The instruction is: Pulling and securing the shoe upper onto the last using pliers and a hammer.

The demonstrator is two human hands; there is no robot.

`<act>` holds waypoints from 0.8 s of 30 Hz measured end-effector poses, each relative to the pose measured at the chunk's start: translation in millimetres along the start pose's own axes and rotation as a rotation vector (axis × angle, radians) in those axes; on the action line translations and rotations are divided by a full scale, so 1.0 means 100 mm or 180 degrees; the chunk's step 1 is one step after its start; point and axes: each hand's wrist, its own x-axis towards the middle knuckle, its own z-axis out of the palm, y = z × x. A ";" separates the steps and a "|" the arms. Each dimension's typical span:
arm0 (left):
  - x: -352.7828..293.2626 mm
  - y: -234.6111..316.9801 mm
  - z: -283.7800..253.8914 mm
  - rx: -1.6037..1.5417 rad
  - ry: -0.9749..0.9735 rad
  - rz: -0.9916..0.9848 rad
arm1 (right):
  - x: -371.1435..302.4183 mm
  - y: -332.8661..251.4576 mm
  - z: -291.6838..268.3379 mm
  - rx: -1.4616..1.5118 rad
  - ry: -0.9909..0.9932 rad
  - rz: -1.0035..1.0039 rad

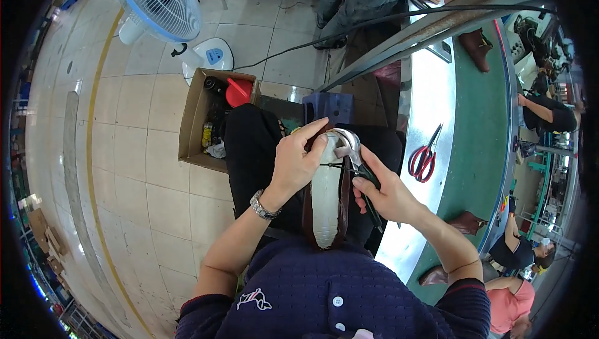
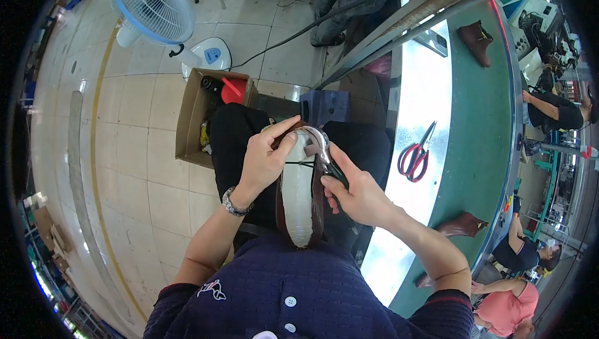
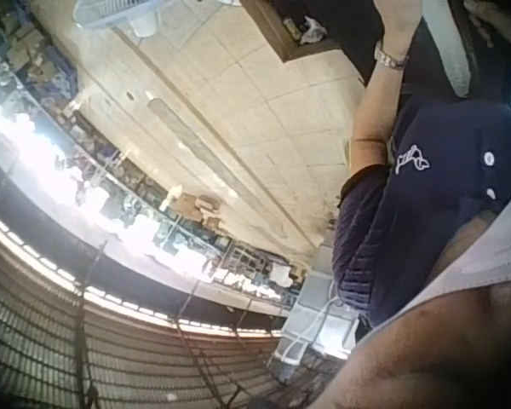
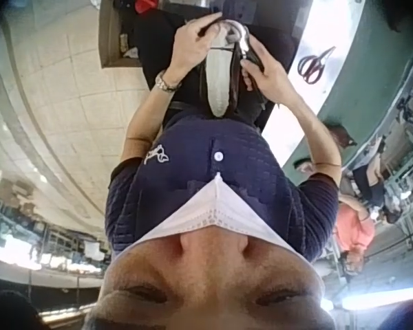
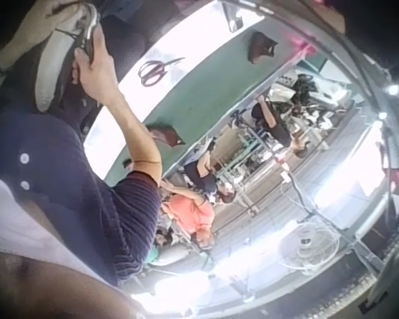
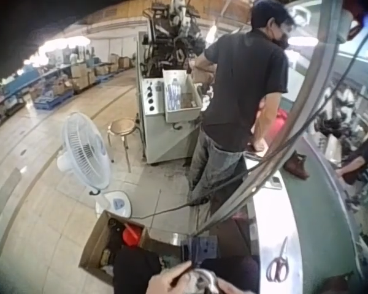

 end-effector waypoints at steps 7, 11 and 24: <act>-0.01 -0.11 0.04 -0.0729 0.0003 -0.0016 | -0.04 -0.01 -0.02 -0.0587 0.0108 -0.0070; 0.04 -0.15 0.04 -0.1517 0.0188 -0.0464 | -0.06 -0.20 -0.18 -0.0960 -0.0137 0.0080; 0.00 -0.10 0.13 -0.0714 0.0413 -0.0042 | 0.13 -0.31 0.00 -0.2267 0.1876 -0.1758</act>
